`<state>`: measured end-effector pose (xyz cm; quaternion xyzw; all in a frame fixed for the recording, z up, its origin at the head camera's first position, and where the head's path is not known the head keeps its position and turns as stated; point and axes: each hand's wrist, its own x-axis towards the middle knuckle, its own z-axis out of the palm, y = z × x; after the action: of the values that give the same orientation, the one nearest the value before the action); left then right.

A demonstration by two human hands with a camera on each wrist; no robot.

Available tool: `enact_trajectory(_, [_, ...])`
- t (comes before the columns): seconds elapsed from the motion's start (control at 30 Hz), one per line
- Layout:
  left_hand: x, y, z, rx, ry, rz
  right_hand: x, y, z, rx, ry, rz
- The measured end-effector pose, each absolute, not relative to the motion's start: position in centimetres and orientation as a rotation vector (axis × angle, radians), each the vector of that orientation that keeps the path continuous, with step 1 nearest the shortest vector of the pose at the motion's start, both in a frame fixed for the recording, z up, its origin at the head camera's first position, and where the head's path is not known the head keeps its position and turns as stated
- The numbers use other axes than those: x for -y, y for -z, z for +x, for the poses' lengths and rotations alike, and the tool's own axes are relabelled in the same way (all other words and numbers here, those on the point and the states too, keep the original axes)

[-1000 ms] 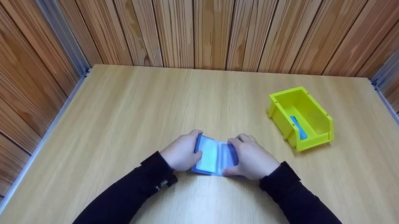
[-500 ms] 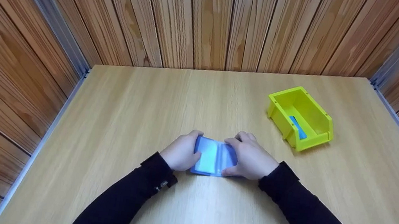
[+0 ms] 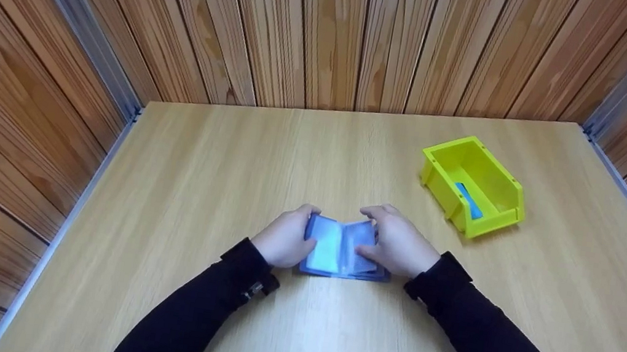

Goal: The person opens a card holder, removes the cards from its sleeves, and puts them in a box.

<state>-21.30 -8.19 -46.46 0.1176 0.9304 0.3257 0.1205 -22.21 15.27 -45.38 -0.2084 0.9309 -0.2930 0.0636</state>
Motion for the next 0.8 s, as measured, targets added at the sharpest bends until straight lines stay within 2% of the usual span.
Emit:
enact_trajectory(0.17, [8.5,46.6,-21.5,-2.701,-0.997,0.359,-15.3,44.7,-22.3,-2.764,1.073,-0.512])
enact_trajectory(0.3, [8.8,46.8,-21.8,-2.68,-1.036,0.387,-15.3,44.4,-22.2,-2.755,1.097,-0.52])
enact_trajectory(0.6, [9.6,47.2,-22.5,-2.56,-1.146,0.372,-14.7,44.1,-21.5,-2.781,1.111,-0.618])
enact_trajectory(0.8, [10.0,47.8,-22.9,-2.364,-1.356,0.268,-13.8,44.2,-20.4,-2.745,1.141,-0.766])
